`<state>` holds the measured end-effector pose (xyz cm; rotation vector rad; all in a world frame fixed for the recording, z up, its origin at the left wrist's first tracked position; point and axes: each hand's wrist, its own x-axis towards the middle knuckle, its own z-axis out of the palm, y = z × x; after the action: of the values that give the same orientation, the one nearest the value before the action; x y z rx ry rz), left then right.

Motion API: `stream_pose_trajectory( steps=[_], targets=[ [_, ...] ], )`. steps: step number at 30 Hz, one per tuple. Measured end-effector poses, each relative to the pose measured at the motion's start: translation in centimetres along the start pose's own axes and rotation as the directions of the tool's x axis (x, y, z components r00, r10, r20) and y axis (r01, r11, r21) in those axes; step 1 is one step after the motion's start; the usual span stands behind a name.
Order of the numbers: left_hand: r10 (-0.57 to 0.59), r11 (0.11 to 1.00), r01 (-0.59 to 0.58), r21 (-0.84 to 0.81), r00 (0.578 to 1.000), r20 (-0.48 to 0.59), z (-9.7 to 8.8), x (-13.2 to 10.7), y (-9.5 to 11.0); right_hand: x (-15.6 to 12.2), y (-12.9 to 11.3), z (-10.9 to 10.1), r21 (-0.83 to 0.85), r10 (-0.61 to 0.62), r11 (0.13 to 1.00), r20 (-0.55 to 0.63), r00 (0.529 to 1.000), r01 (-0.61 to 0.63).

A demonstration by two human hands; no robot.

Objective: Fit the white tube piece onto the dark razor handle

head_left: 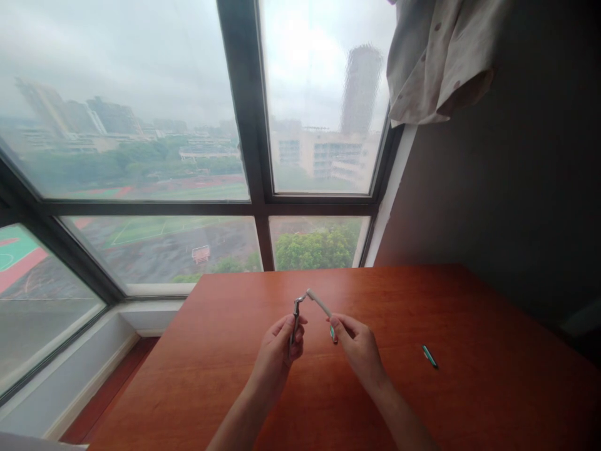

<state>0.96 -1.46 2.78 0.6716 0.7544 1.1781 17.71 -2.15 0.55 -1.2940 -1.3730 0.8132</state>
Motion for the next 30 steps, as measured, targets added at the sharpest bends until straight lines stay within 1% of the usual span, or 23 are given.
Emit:
stream_pose_trajectory(
  steps=[6,12,16,21,26,30],
  targets=[
    [0.006,1.000,-0.006,0.023,1.000,-0.011,-0.10,0.13,-0.10,-0.19,-0.12,0.23,0.040,0.024,0.999,0.038,0.999,-0.025],
    [0.066,0.994,-0.062,0.092,0.997,-0.036,-0.39,0.29,-0.22,-0.16,-0.28,0.25,0.108,0.039,0.993,0.051,0.998,-0.044],
    [0.079,0.991,-0.073,0.112,0.996,-0.043,-0.56,0.36,-0.31,-0.13,-0.25,0.18,0.108,0.058,0.992,0.063,0.996,-0.065],
    [0.099,0.988,-0.092,0.123,0.993,-0.055,-0.72,0.47,-0.43,-0.23,-0.19,0.10,0.101,0.051,0.993,0.080,0.995,-0.059],
    [0.086,0.990,-0.079,0.119,0.995,-0.056,-0.77,0.58,-0.56,-0.22,-0.21,0.12,0.080,0.050,0.995,0.067,0.996,-0.056],
    [0.086,0.990,-0.077,0.114,0.993,-0.076,-0.64,0.55,-0.43,-0.14,-0.11,0.20,0.099,0.057,0.993,0.073,0.996,-0.064]
  ],
)
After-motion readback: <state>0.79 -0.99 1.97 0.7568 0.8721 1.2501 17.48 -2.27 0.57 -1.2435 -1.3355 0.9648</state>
